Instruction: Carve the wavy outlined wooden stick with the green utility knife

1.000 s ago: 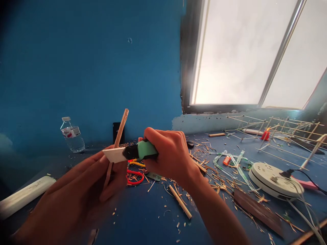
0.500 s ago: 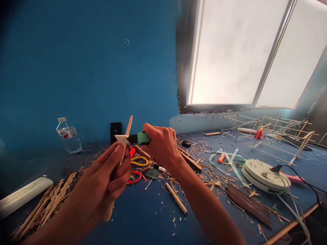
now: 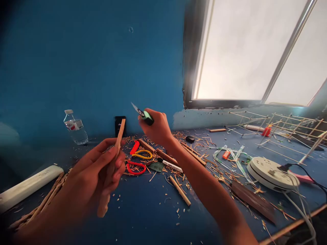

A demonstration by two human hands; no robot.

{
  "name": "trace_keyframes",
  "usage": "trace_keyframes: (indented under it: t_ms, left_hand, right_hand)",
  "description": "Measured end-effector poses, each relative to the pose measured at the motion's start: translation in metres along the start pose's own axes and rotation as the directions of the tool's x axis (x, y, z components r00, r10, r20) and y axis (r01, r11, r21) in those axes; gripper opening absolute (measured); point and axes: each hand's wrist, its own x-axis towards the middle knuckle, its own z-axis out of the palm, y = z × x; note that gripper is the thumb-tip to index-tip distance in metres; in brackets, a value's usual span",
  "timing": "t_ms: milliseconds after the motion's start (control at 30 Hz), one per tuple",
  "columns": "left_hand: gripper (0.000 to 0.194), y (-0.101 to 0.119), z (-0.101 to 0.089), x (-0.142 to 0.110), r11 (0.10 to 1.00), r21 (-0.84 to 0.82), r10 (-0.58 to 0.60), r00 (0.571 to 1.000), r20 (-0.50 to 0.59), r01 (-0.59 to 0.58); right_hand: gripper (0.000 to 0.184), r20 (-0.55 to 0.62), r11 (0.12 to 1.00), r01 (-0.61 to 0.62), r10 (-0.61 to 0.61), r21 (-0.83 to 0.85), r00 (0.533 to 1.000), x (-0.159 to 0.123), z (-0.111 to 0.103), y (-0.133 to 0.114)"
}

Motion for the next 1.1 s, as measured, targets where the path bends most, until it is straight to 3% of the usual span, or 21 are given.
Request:
trace_keyframes:
  t_ms: [100,200,333,533,733,867,1000,1100]
  left_hand:
    - [0.023,0.002,0.000,0.004,1.000,-0.010,0.008,0.999,-0.035,-0.009]
    - [0.026,0.001,0.004,0.005,1.000,-0.019,0.018,0.999,-0.033,-0.018]
    - [0.033,-0.007,0.011,-0.003,0.999,-0.041,-0.024,1.000,-0.001,0.024]
    - [0.029,-0.015,0.018,-0.013,0.990,-0.096,-0.100,0.995,-0.002,0.100]
    - [0.026,-0.005,0.015,0.002,0.995,-0.095,0.010,1.000,0.003,-0.010]
    - [0.028,0.000,0.021,0.002,0.998,-0.064,0.009,0.999,0.038,-0.006]
    - [0.043,-0.006,0.031,-0.013,0.994,-0.090,-0.058,0.998,0.004,0.058]
    - [0.052,-0.014,0.037,-0.028,0.987,-0.101,-0.126,0.992,0.016,0.127]
  right_hand:
    - [0.027,0.038,0.990,0.127,-0.129,0.061,0.991,-0.035,0.003,-0.020]
    - [0.031,0.047,0.982,0.173,-0.177,0.070,0.983,-0.050,0.005,-0.026]
    - [0.032,0.011,0.991,0.133,-0.134,0.022,0.991,-0.044,0.011,-0.016]
    - [0.028,-0.073,0.999,0.016,-0.018,-0.033,0.997,-0.026,0.019,0.003]
    - [0.035,-0.048,0.992,0.125,-0.125,0.016,0.991,-0.048,0.012,-0.004]
    - [0.036,0.000,0.985,0.170,-0.170,0.037,0.985,-0.059,0.004,-0.015]
    - [0.030,0.023,0.996,0.084,-0.084,-0.006,0.996,-0.049,0.003,-0.014]
    - [0.027,-0.023,0.992,-0.105,0.104,-0.071,0.994,-0.021,0.006,0.006]
